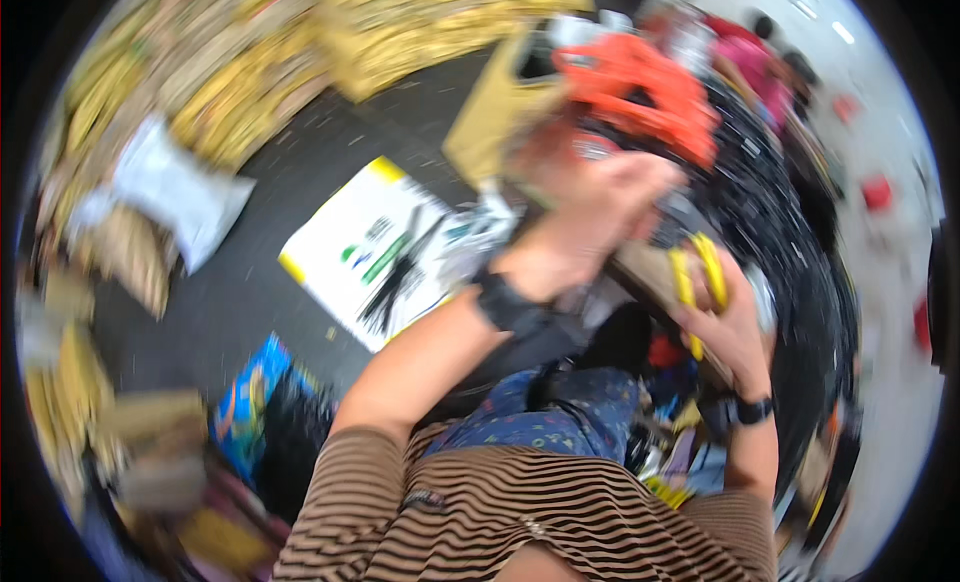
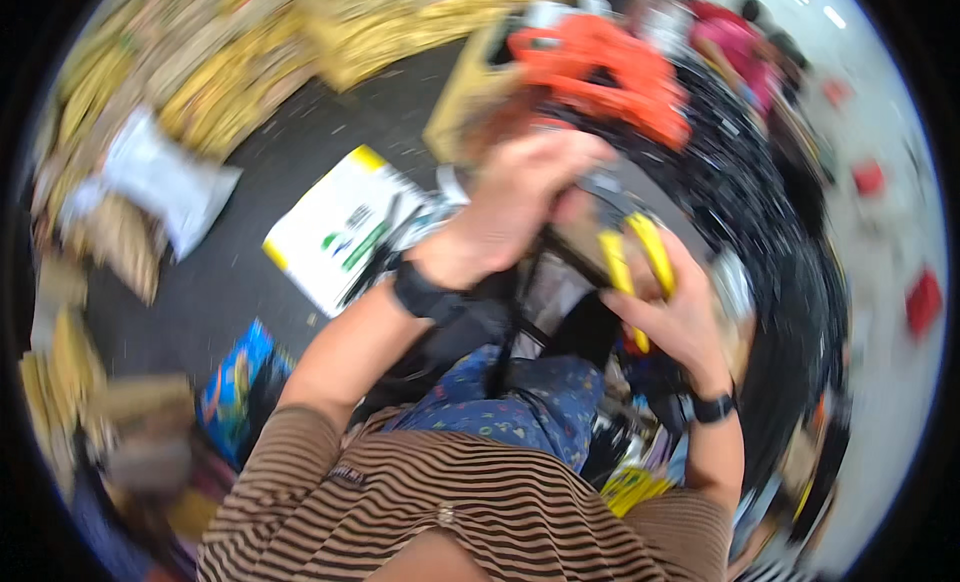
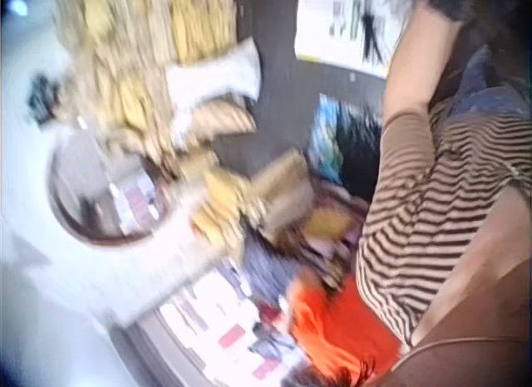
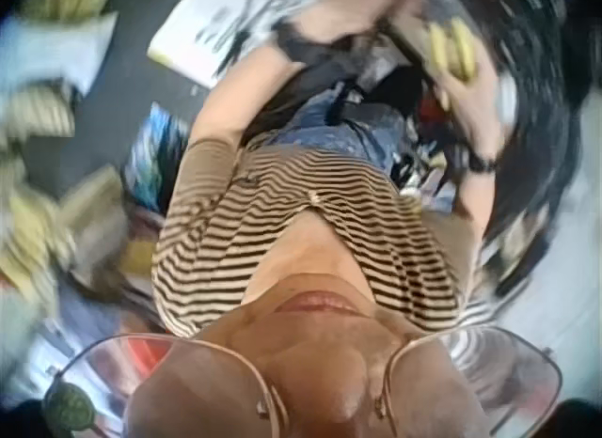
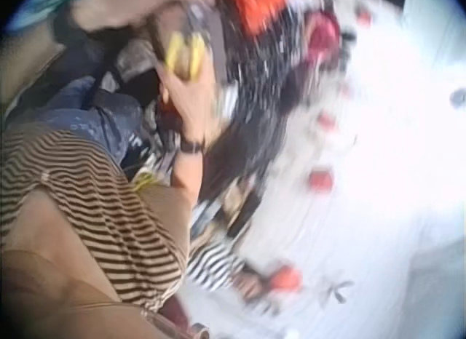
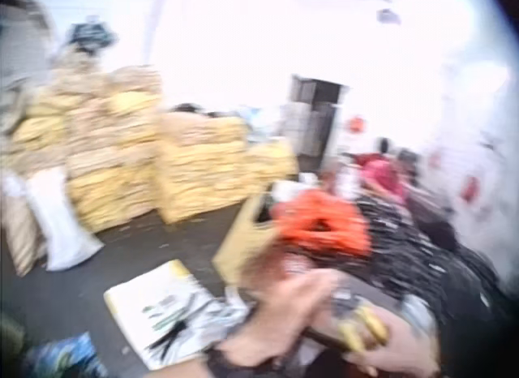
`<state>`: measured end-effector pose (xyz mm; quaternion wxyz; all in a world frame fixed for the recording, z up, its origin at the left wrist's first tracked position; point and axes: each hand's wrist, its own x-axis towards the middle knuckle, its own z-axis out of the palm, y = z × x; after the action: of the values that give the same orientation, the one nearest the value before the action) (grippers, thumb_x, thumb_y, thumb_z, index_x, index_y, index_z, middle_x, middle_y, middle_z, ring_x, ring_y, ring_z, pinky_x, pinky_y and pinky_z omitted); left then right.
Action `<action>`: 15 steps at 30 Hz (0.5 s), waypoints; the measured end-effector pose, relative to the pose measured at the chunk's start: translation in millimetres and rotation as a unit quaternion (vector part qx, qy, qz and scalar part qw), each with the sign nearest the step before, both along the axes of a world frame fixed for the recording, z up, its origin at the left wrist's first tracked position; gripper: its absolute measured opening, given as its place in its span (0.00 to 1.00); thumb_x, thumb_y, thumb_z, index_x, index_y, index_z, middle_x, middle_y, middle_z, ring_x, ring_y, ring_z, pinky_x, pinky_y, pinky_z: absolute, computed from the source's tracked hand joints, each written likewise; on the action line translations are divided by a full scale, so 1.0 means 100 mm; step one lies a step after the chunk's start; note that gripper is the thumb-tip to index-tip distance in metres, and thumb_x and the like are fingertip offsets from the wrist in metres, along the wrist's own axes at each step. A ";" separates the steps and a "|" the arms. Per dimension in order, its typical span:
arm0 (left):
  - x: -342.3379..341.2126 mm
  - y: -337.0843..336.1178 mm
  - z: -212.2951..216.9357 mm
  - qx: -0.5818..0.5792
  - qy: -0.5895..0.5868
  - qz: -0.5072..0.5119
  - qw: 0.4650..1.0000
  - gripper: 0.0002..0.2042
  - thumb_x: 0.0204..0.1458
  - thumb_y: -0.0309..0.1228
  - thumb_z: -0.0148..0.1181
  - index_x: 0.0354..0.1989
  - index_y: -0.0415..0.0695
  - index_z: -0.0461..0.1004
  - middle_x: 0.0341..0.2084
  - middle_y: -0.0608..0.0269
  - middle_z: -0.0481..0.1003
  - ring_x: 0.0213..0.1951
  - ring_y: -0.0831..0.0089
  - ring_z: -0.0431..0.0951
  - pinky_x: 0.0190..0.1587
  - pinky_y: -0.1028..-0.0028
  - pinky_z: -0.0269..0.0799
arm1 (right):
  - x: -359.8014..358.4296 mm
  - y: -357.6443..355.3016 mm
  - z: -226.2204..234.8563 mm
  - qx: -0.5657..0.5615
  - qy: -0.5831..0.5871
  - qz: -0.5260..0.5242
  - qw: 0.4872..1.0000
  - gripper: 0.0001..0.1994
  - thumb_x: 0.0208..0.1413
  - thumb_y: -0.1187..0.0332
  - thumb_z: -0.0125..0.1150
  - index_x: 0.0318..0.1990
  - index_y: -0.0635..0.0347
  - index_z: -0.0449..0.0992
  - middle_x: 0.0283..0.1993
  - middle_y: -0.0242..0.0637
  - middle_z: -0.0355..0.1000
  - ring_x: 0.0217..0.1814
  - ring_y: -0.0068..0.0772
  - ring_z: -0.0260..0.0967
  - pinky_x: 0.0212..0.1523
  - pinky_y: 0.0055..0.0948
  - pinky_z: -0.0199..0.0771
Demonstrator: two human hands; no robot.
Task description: The recorder is assembling small black umbrella-related components on a long work table.
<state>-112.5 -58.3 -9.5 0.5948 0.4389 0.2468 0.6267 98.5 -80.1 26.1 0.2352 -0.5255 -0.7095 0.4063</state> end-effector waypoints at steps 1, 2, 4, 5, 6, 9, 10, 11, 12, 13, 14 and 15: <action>0.00 0.06 -0.04 0.004 -0.001 -0.016 1.000 0.13 0.61 0.36 0.50 0.44 0.41 0.74 0.27 0.71 0.70 0.24 0.82 0.65 0.28 0.80 0.61 | 0.05 0.06 -0.01 0.195 -0.075 0.049 0.977 0.33 0.37 0.71 0.70 0.56 0.66 0.67 0.51 0.39 0.70 0.44 0.28 0.70 0.50 0.26 0.69; 0.02 0.14 -0.06 0.004 -0.002 -0.023 1.000 0.13 0.60 0.37 0.50 0.44 0.40 0.74 0.28 0.71 0.71 0.25 0.81 0.66 0.29 0.80 0.61 | 0.09 0.11 0.00 0.332 -0.095 0.074 0.936 0.32 0.37 0.72 0.69 0.55 0.66 0.67 0.49 0.44 0.71 0.38 0.32 0.72 0.44 0.28 0.72; 0.18 0.17 0.06 -0.032 -0.042 -0.040 0.998 0.15 0.60 0.40 0.51 0.45 0.40 0.73 0.27 0.70 0.71 0.25 0.81 0.66 0.30 0.80 0.61 | 0.24 0.13 0.04 0.437 -0.129 0.029 0.890 0.31 0.37 0.72 0.68 0.54 0.66 0.68 0.47 0.45 0.72 0.35 0.35 0.72 0.39 0.29 0.74; 0.26 0.22 0.08 -0.024 -0.031 -0.064 0.997 0.17 0.61 0.42 0.50 0.46 0.40 0.73 0.26 0.69 0.70 0.25 0.81 0.66 0.31 0.80 0.61 | 0.36 0.09 0.06 0.440 -0.132 0.007 0.888 0.31 0.37 0.72 0.68 0.54 0.66 0.68 0.47 0.45 0.72 0.35 0.35 0.72 0.39 0.29 0.74; 0.31 0.24 0.08 -0.023 -0.023 -0.078 0.996 0.17 0.61 0.42 0.50 0.46 0.40 0.73 0.26 0.69 0.70 0.25 0.81 0.66 0.31 0.80 0.61 | 0.46 0.04 0.06 0.414 -0.142 0.021 0.899 0.28 0.43 0.73 0.63 0.56 0.66 0.67 0.47 0.42 0.72 0.36 0.30 0.71 0.38 0.25 0.72; 0.39 0.30 0.07 -0.039 -0.030 -0.172 0.984 0.17 0.62 0.40 0.48 0.45 0.37 0.72 0.29 0.68 0.71 0.25 0.80 0.68 0.30 0.80 0.63 | 0.62 -0.02 0.05 0.195 0.003 0.010 0.981 0.20 0.54 0.72 0.55 0.55 0.66 0.68 0.44 0.40 0.73 0.34 0.26 0.71 0.34 0.21 0.72; 0.42 0.30 0.07 -0.041 -0.025 -0.177 0.983 0.17 0.62 0.40 0.48 0.45 0.37 0.72 0.29 0.68 0.71 0.25 0.80 0.68 0.30 0.80 0.63 | 0.65 -0.04 0.05 -0.007 0.154 -0.005 0.988 0.16 0.58 0.69 0.53 0.52 0.66 0.70 0.41 0.42 0.74 0.31 0.27 0.72 0.31 0.22 0.73; 0.45 0.31 0.07 -0.040 -0.026 -0.175 0.983 0.17 0.62 0.40 0.49 0.45 0.37 0.72 0.29 0.68 0.71 0.25 0.80 0.68 0.30 0.80 0.63 | 0.69 -0.04 0.10 -0.121 0.226 0.029 0.966 0.17 0.63 0.67 0.45 0.56 0.65 0.67 0.36 0.41 0.75 0.27 0.24 0.72 0.27 0.21 0.73; 0.49 0.32 0.08 -0.037 -0.027 -0.175 0.984 0.17 0.62 0.40 0.49 0.45 0.37 0.72 0.30 0.68 0.71 0.25 0.80 0.67 0.29 0.80 0.63 | 0.72 -0.03 0.06 -0.120 0.230 0.025 0.966 0.17 0.63 0.67 0.45 0.56 0.65 0.67 0.36 0.41 0.75 0.27 0.24 0.72 0.27 0.21 0.73; 0.53 0.33 0.08 -0.038 -0.025 -0.179 0.983 0.17 0.62 0.40 0.49 0.45 0.37 0.72 0.30 0.68 0.71 0.25 0.80 0.67 0.29 0.80 0.63 | 0.75 -0.02 0.01 -0.192 0.256 0.037 0.947 0.19 0.63 0.66 0.47 0.58 0.64 0.64 0.34 0.41 0.75 0.24 0.25 0.72 0.26 0.21 0.73; 0.57 0.33 0.09 -0.043 -0.015 -0.172 0.984 0.17 0.61 0.40 0.49 0.45 0.37 0.72 0.29 0.68 0.71 0.25 0.80 0.67 0.29 0.79 0.62 | 0.78 -0.02 -0.02 -0.263 0.281 0.048 0.922 0.21 0.62 0.65 0.49 0.60 0.64 0.61 0.33 0.42 0.74 0.22 0.25 0.72 0.25 0.22 0.73; 0.60 0.34 0.09 -0.050 -0.005 -0.165 0.985 0.16 0.61 0.40 0.49 0.44 0.38 0.72 0.28 0.68 0.71 0.24 0.79 0.67 0.29 0.79 0.62 | 0.73 -0.03 -0.02 -0.242 0.203 0.027 0.948 0.25 0.59 0.65 0.55 0.61 0.64 0.59 0.32 0.40 0.74 0.19 0.27 0.72 0.23 0.23 0.73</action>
<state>-52.0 -24.5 -0.3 0.7121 0.4405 0.1991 0.5092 171.1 -82.8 23.8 0.2289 -0.4533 -0.5407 0.6706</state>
